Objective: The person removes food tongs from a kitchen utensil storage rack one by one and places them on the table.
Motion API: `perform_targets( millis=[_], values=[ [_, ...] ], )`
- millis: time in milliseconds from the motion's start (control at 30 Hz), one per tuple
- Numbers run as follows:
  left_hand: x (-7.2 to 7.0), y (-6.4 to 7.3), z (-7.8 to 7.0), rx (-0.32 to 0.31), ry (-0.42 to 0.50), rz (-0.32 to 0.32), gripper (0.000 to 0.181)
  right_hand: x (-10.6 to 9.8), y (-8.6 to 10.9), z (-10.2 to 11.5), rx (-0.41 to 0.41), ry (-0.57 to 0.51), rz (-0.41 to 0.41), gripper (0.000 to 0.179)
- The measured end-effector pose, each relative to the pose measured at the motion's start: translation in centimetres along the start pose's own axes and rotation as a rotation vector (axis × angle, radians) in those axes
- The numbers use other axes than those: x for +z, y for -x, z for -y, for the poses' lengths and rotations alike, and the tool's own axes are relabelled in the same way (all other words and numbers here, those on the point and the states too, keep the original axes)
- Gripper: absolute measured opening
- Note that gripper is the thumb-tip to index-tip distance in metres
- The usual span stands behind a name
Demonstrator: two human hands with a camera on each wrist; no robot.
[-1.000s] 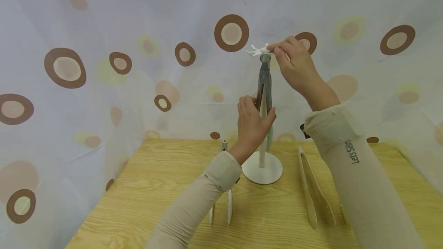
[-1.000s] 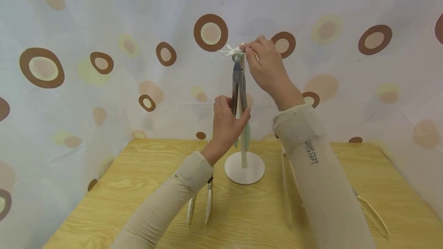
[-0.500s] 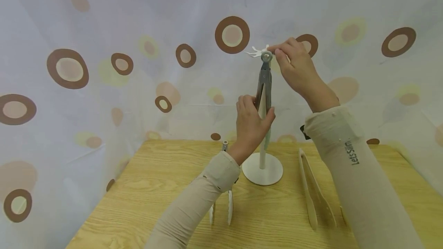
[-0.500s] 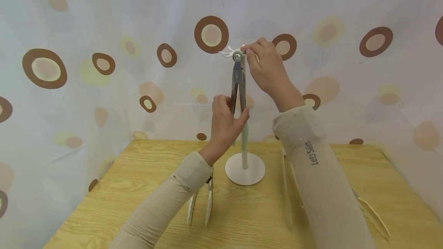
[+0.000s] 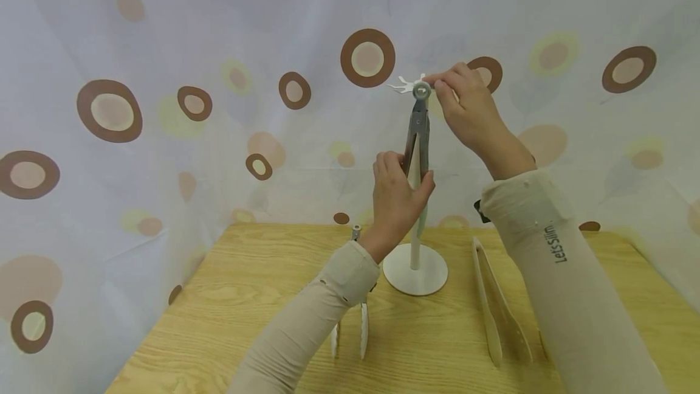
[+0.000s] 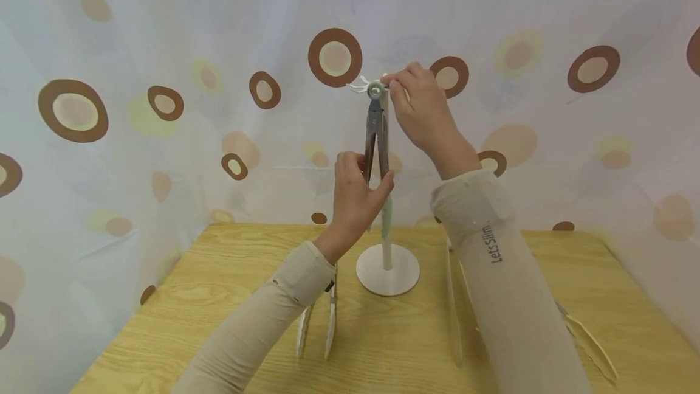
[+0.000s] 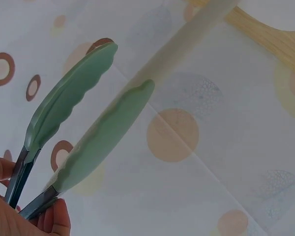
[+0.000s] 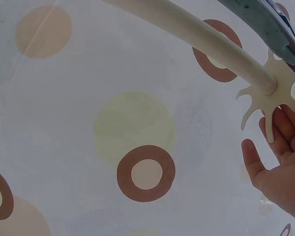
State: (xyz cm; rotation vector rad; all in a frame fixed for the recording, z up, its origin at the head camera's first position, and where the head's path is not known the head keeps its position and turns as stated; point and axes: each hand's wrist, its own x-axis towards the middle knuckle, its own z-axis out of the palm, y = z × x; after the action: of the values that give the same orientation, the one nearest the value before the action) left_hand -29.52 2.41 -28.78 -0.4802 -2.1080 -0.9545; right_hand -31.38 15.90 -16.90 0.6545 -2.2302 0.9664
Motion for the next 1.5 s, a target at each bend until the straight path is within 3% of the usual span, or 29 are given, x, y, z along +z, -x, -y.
perform_targets(
  millis=[933, 1500],
  values=[
    [-1.5, 0.6, 0.6, 0.078, -0.004, -0.035, 0.038, -0.1, -0.1, -0.1, -0.019, 0.019, -0.015, 0.038],
    [-4.0, 0.9, 2.4, 0.001, 0.057, -0.016, 0.034, 0.0, -0.1, 0.2, -0.006, 0.012, -0.008, 0.038]
  ],
)
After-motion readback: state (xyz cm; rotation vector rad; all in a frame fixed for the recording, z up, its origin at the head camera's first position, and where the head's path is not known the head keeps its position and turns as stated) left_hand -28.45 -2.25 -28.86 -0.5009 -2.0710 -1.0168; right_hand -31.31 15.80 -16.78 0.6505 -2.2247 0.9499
